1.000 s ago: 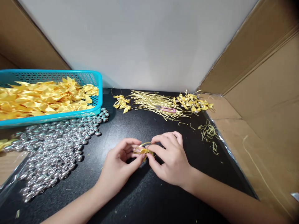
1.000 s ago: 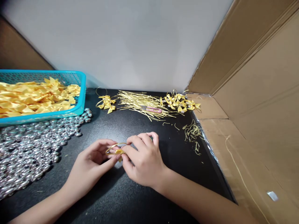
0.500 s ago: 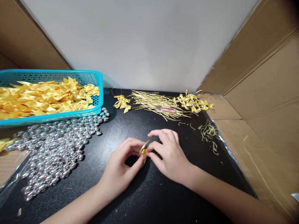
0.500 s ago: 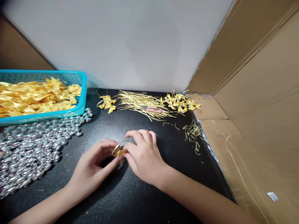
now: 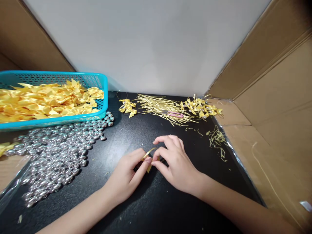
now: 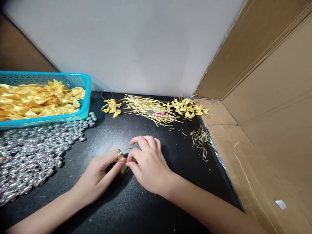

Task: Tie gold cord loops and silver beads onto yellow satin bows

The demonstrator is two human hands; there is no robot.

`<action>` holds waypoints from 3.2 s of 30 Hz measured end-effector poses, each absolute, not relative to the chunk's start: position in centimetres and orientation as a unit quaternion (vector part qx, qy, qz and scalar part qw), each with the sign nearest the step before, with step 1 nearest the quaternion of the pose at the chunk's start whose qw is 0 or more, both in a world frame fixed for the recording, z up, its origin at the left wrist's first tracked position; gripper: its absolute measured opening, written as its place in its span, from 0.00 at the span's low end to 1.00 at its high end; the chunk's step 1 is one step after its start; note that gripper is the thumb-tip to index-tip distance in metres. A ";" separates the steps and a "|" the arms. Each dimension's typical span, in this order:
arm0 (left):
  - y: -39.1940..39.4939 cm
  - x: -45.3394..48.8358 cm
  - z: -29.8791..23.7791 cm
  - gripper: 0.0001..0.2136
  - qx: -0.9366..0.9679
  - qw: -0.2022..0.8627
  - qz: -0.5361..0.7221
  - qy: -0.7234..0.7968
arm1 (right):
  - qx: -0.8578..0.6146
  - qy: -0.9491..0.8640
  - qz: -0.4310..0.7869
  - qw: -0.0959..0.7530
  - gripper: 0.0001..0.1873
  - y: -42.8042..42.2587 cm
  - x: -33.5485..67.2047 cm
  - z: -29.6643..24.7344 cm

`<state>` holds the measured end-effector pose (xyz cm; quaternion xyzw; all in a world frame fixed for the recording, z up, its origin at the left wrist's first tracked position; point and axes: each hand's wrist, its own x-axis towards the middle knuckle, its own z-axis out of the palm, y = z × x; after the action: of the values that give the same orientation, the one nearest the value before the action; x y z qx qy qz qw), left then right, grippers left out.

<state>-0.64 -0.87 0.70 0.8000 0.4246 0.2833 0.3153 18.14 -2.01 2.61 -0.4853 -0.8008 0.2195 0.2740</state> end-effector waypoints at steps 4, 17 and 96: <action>-0.5 -0.7 0.8 0.13 0.809 0.297 0.294 0.413 | -0.502 -0.754 0.328 0.269 0.06 -1.5 18.3 3.4; -0.5 -0.8 1.0 0.12 0.808 0.275 0.315 0.415 | -0.481 -0.749 0.354 0.288 0.07 -1.2 19.0 4.1; -0.2 -1.0 0.5 0.16 0.772 0.236 0.332 0.487 | -0.401 -0.643 0.563 0.330 0.10 -0.6 19.7 5.8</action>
<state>-0.98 -0.20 0.48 0.7723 0.4870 0.3324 0.2364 19.72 -0.62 5.81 -0.4012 -0.6429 0.5629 0.3298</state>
